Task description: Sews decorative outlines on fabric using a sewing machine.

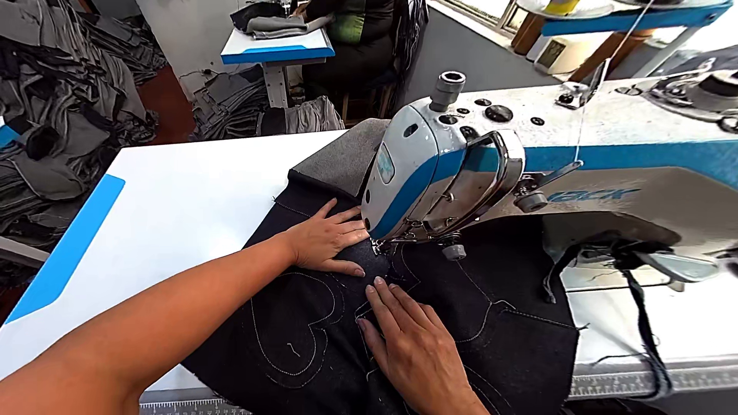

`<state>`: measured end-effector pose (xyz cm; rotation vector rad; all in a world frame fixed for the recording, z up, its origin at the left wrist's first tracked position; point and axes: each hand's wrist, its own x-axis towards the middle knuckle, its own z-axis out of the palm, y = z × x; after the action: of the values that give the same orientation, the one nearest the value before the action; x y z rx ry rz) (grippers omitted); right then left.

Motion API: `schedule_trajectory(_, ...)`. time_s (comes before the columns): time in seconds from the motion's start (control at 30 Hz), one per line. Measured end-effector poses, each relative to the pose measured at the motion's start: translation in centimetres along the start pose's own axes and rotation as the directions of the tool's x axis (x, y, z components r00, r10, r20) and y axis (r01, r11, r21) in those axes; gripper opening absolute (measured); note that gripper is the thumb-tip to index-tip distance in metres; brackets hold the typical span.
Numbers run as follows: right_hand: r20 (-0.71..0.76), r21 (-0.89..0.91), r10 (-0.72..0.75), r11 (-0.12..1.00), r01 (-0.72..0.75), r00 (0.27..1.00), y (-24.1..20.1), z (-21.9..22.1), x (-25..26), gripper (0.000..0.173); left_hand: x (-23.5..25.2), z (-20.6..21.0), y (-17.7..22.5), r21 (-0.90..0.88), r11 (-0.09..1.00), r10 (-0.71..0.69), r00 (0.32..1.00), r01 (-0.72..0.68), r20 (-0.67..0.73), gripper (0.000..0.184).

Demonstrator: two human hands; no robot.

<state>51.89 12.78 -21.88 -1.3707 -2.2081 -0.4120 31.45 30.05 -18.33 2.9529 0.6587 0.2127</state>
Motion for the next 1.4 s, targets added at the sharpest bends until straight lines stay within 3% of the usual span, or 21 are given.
schedule_trajectory(0.57,0.023,0.041,-0.023,0.999,0.022,0.999,1.0,-0.1,0.4,0.047,-0.1,0.2,0.1,-0.013,0.999,-0.045,0.999,0.045,-0.02,0.08)
schedule_trajectory(1.0,0.03,0.12,-0.1,0.988,0.096,0.995,4.0,0.8,1.6,0.043,-0.3,0.1,0.7,-0.021,0.969,-0.244,0.97,0.244,0.003,0.082)
schedule_trajectory(1.2,0.007,0.223,-0.207,0.954,0.2,0.978,7.2,1.6,2.7,0.039,-0.7,0.3,2.2,-0.043,0.907,-0.421,0.907,0.42,-0.019,0.085)
schedule_trajectory(1.4,-0.037,0.37,-0.425,0.835,0.407,0.905,12.3,2.9,4.9,0.038,-0.8,0.7,4.3,-0.019,0.783,-0.621,0.781,0.622,-0.059,0.092)
